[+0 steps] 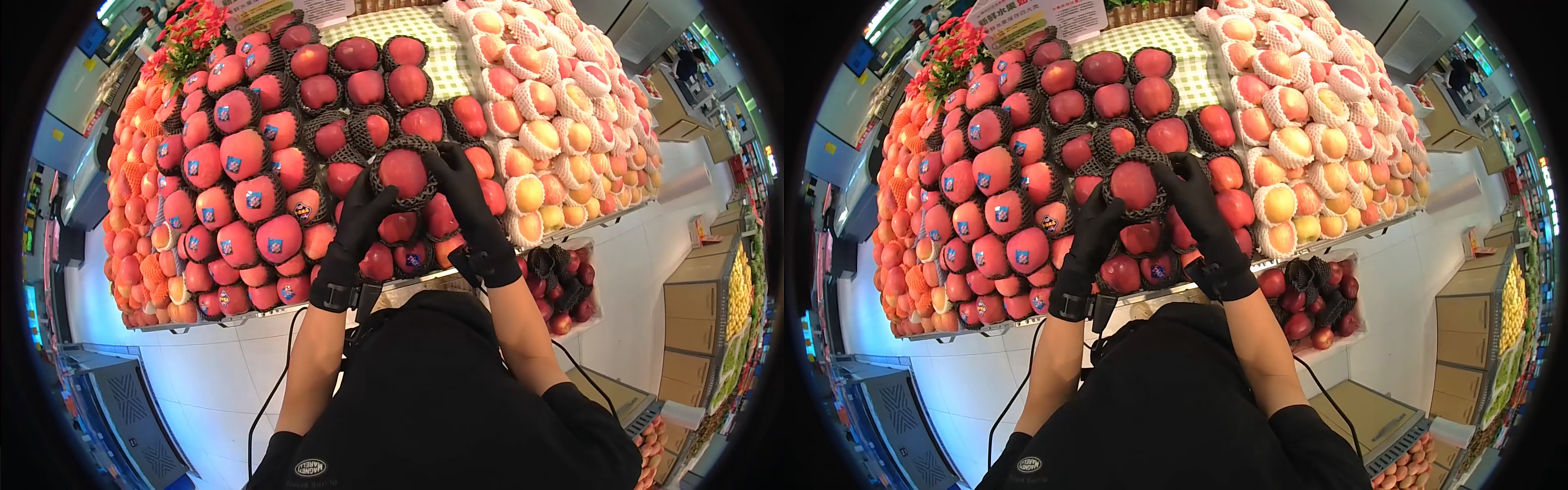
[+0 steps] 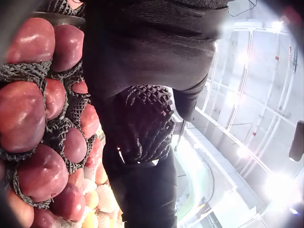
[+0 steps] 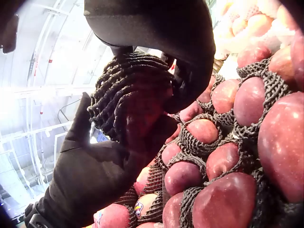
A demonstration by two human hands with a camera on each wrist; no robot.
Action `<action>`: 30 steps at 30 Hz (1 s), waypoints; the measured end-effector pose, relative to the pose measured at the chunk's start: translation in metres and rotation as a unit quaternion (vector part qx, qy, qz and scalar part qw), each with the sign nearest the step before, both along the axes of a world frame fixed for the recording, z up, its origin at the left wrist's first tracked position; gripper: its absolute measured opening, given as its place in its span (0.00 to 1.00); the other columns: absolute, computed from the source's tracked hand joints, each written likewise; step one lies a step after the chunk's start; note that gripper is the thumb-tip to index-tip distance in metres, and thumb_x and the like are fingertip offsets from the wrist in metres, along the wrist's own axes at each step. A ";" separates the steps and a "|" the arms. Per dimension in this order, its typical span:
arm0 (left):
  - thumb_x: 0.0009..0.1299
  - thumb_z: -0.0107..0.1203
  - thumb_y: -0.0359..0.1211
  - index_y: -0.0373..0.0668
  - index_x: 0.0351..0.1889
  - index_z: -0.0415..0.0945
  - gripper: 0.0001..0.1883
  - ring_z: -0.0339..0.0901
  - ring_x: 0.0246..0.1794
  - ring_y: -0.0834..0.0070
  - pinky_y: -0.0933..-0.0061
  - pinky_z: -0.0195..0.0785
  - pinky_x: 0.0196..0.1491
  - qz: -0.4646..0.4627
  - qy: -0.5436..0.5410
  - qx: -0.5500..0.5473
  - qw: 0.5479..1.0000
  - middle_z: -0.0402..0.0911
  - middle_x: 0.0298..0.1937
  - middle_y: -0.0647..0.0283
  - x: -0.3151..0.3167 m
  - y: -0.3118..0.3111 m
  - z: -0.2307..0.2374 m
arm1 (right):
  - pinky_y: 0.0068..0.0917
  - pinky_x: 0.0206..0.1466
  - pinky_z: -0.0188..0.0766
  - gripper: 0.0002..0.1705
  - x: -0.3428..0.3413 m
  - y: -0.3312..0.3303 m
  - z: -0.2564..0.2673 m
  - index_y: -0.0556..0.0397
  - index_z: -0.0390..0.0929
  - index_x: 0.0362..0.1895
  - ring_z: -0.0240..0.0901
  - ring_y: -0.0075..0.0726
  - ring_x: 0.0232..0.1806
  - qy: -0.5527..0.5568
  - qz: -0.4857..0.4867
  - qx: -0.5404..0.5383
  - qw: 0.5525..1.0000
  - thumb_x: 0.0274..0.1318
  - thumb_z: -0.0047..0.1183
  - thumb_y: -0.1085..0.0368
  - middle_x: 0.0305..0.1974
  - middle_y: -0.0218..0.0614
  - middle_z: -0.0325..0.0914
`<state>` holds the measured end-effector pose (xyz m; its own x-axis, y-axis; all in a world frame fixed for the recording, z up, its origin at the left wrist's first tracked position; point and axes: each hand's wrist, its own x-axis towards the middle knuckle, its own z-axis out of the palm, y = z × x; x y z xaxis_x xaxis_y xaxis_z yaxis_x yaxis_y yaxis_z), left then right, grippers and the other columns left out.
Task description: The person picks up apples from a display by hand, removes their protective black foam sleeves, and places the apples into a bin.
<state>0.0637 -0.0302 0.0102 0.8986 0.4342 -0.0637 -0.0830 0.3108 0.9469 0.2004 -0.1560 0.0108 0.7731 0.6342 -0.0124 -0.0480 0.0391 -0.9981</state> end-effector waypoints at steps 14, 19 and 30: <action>0.56 0.68 0.29 0.36 0.66 0.59 0.40 0.68 0.62 0.67 0.65 0.65 0.62 -0.127 -0.043 0.174 0.976 0.70 0.61 0.55 0.025 -0.022 -0.002 | 0.25 0.52 0.65 0.15 0.011 -0.045 -0.049 0.58 0.72 0.51 0.68 0.27 0.46 -0.221 -0.131 0.002 0.966 0.70 0.39 0.63 0.42 0.34 0.73; 0.54 0.69 0.27 0.36 0.66 0.57 0.43 0.69 0.60 0.67 0.65 0.67 0.61 -0.129 -0.047 0.145 0.980 0.69 0.61 0.55 0.032 -0.040 -0.016 | 0.32 0.53 0.65 0.14 -0.009 -0.056 -0.036 0.61 0.70 0.48 0.69 0.41 0.49 -0.029 -0.132 0.080 0.988 0.69 0.38 0.64 0.45 0.44 0.72; 0.54 0.70 0.26 0.40 0.67 0.57 0.44 0.70 0.58 0.68 0.67 0.71 0.56 -0.163 -0.070 0.148 0.973 0.67 0.61 0.56 0.026 -0.056 -0.029 | 0.30 0.52 0.68 0.31 -0.055 -0.086 -0.028 0.54 0.59 0.64 0.68 0.34 0.49 0.032 -0.250 0.018 0.967 0.65 0.51 0.53 0.54 0.41 0.70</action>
